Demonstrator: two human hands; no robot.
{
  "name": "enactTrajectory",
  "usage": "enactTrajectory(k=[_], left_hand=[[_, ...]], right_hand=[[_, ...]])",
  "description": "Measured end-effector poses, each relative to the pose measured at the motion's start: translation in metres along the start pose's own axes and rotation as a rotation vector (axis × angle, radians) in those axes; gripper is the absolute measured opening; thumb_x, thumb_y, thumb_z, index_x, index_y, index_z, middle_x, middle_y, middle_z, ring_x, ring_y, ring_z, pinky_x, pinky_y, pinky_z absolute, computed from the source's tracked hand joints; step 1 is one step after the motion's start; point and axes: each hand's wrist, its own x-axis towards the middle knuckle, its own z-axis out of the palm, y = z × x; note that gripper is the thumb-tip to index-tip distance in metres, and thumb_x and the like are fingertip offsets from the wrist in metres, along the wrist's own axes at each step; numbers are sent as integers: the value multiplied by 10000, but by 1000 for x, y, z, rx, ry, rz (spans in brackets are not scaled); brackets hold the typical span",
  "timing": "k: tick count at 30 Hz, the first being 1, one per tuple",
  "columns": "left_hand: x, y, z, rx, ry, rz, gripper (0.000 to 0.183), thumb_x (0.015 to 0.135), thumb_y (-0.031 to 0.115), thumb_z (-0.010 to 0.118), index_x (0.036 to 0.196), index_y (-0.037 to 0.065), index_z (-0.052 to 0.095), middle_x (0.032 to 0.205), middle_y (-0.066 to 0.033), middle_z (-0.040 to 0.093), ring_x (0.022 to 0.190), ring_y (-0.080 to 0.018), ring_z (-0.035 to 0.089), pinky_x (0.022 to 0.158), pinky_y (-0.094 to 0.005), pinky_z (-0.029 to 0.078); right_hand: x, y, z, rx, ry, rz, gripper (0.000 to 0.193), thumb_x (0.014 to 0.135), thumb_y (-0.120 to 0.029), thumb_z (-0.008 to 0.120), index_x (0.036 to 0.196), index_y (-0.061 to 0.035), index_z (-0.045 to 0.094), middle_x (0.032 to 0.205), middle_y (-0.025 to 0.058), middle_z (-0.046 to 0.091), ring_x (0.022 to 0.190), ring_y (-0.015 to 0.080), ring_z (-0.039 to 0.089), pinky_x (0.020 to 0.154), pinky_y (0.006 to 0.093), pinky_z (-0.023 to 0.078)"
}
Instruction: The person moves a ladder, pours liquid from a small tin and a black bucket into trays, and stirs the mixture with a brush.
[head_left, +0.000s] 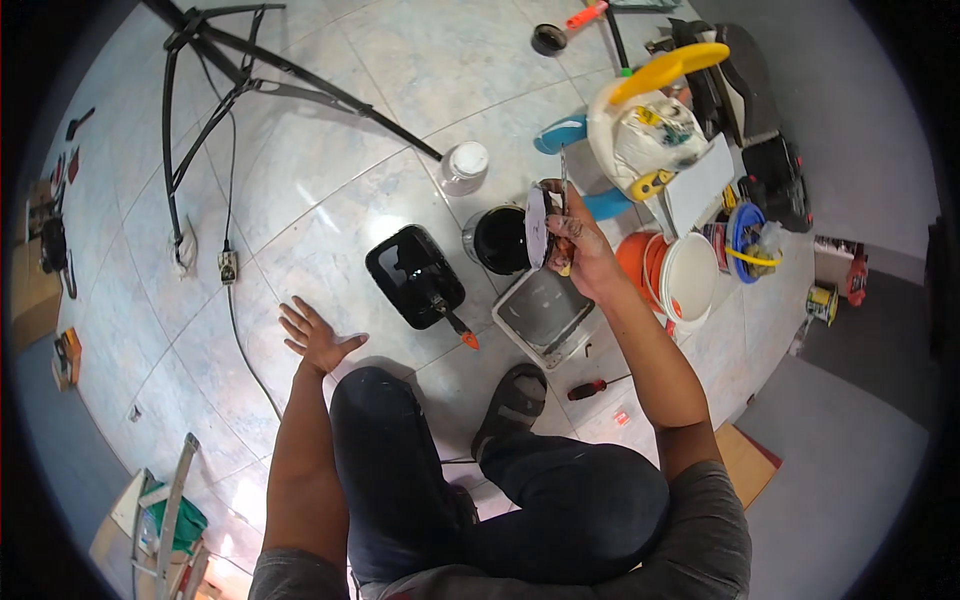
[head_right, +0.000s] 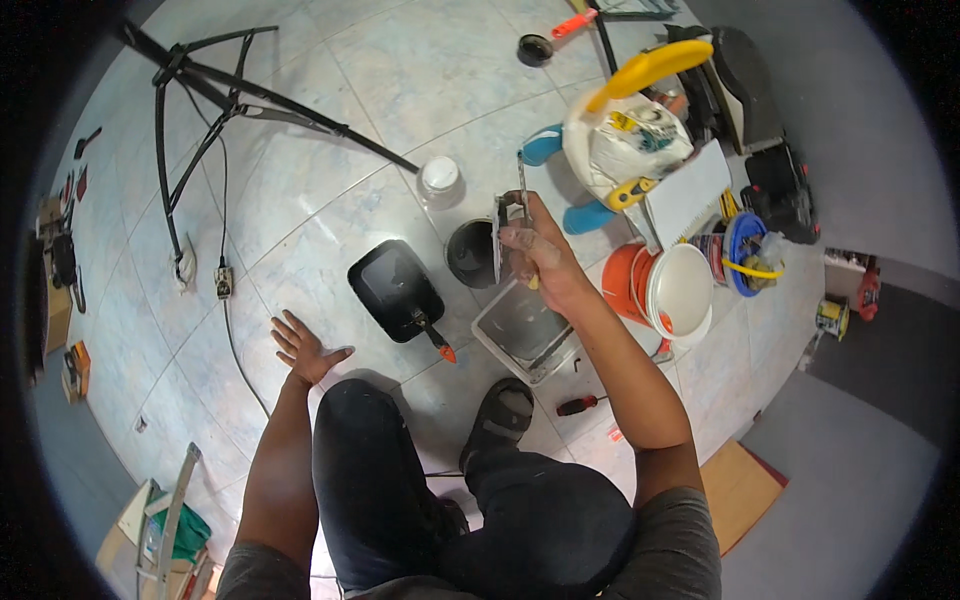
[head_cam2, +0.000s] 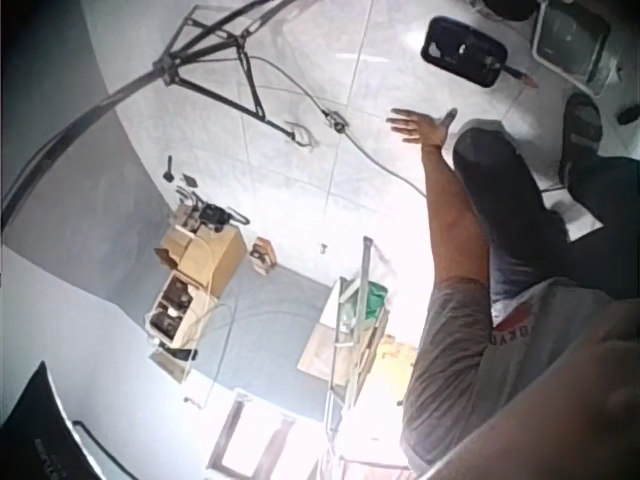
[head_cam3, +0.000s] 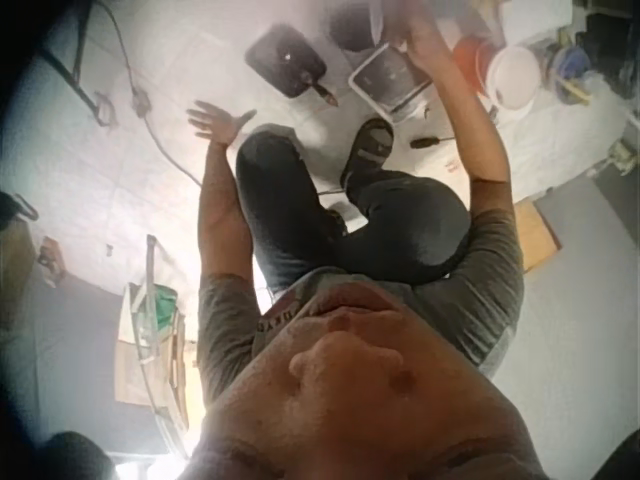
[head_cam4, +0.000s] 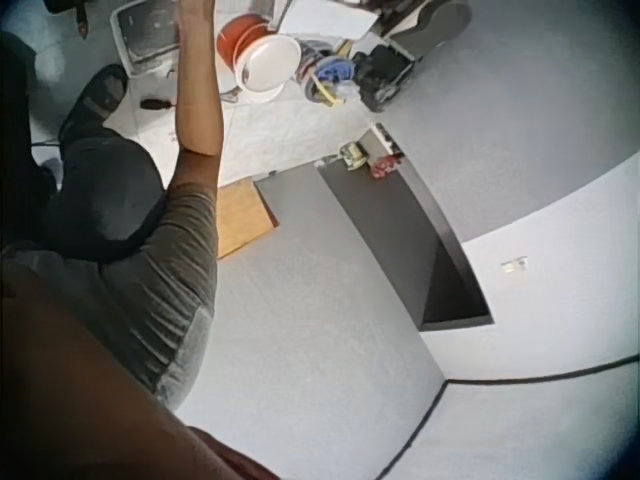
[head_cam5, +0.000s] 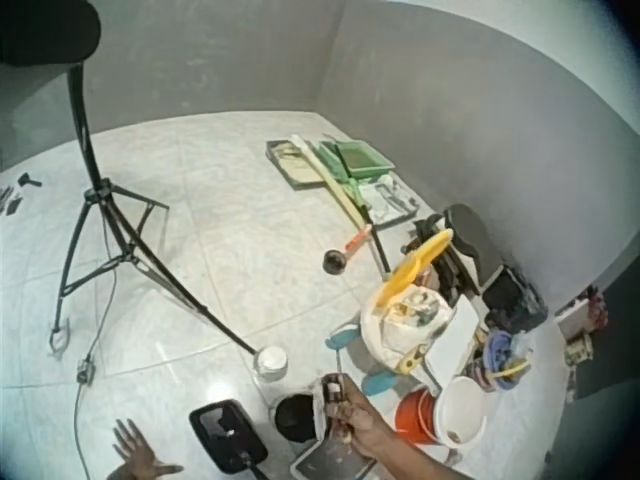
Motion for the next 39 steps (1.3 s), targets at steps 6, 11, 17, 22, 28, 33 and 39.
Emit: enactTrajectory(k=[6, 11, 17, 22, 28, 33, 39], left_hand=[[-1, -2, -6, -60, -20, 25, 1723, 572, 617, 943, 1587, 119, -357, 1633, -292, -398, 1512, -504, -356, 1174, -712, -152], [0, -1, -4, -58, -18, 31, 1728, 566, 633, 941, 1588, 112, -352, 1633, -294, -395, 1512, -506, -353, 1175, -712, -147], [2, -5, 3, -30, 12, 27, 1716, 577, 632, 940, 1597, 95, -331, 1649, -301, -360, 1525, -511, -323, 1183, -718, -115], [4, -5, 5, -23, 32, 21, 1724, 576, 595, 963, 1591, 107, -342, 1649, -298, -363, 1526, -512, -320, 1174, -741, -87], [4, -3, 5, -30, 34, 33, 1728, 571, 602, 963, 1593, 114, -342, 1649, -291, -367, 1532, -501, -315, 1175, -737, -91], [4, -6, 6, -25, 37, 27, 1728, 570, 607, 961, 1592, 115, -343, 1648, -292, -367, 1530, -503, -317, 1176, -738, -86], [5, -7, 7, -16, 40, 35, 1721, 578, 604, 960, 1593, 114, -341, 1645, -296, -371, 1523, -515, -324, 1176, -739, -85]], right_hand=[[13, 6, 12, -230, 4, -111, 771, 884, -195, 760, 1542, -109, 367, 1004, -21, 524, 735, 47, 458, 580, 199, 365], [8, 24, -5, -249, 108, -77, 713, 877, -161, 773, 1472, -85, 386, 1091, 29, 568, 818, 59, 524, 645, 205, 411], [3, 40, -8, -291, 262, -257, 799, 810, 11, 833, 1423, -71, 327, 1194, 79, 526, 1026, 172, 601, 860, 289, 543], [2, 67, -12, -387, 266, -419, 934, 717, 61, 889, 1441, -61, 311, 1308, 115, 505, 1196, 188, 541, 959, 316, 514], [4, 100, -18, -540, 303, -523, 978, 648, 37, 929, 1449, 5, 369, 1339, 140, 515, 1256, 259, 569, 1055, 375, 498], [0, 103, -11, -655, 312, -616, 879, 669, -29, 947, 1401, -32, 459, 1369, 134, 582, 1178, 216, 643, 888, 303, 551], [-9, 109, -20, -932, 343, -621, 867, 588, -166, 1010, 1314, -22, 558, 1406, 168, 623, 1247, 323, 668, 997, 379, 578]])
